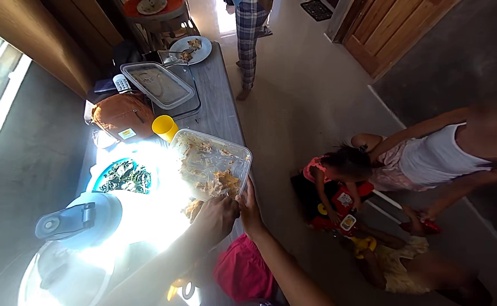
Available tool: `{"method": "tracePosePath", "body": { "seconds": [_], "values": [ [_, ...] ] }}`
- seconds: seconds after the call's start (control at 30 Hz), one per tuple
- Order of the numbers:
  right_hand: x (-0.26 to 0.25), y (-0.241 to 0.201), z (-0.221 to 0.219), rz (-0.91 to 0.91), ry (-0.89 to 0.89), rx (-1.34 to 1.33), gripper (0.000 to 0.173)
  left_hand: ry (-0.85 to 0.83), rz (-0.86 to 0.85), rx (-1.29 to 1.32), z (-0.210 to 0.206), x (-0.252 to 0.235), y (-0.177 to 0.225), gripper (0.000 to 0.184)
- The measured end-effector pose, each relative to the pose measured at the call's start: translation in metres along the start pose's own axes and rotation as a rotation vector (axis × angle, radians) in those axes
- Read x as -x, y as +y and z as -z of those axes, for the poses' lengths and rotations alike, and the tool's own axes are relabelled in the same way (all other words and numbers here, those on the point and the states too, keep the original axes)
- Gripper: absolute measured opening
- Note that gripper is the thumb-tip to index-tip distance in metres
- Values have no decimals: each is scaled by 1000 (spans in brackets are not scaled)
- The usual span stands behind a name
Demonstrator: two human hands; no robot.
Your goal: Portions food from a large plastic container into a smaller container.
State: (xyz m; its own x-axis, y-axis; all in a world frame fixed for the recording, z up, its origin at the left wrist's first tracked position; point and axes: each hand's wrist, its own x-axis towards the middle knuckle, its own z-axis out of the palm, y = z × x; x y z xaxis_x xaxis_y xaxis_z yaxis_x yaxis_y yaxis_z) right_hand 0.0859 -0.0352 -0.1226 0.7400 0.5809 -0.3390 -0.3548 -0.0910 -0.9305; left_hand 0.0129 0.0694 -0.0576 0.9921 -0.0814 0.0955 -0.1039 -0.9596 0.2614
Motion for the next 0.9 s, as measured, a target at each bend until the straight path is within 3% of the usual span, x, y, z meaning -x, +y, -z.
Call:
{"method": "tracePosePath", "body": {
  "seconds": [0.2,0.37,0.47,0.77,0.9],
  "values": [
    [-2,-18,-2,-174,-8,-150,72,-110,197,175,22,-19,-18,27],
    [-12,-28,4,-258,-19,-219,71,115,98,114,17,10,-29,24],
    [-11,-26,6,-238,-39,-203,72,261,124,81,26,25,-24,26],
    [-3,-19,-1,-177,-41,-113,72,187,52,11,6,36,-30,25],
    [-3,-18,-2,-169,-46,-75,71,196,171,87,6,37,-29,25]
  ]
}}
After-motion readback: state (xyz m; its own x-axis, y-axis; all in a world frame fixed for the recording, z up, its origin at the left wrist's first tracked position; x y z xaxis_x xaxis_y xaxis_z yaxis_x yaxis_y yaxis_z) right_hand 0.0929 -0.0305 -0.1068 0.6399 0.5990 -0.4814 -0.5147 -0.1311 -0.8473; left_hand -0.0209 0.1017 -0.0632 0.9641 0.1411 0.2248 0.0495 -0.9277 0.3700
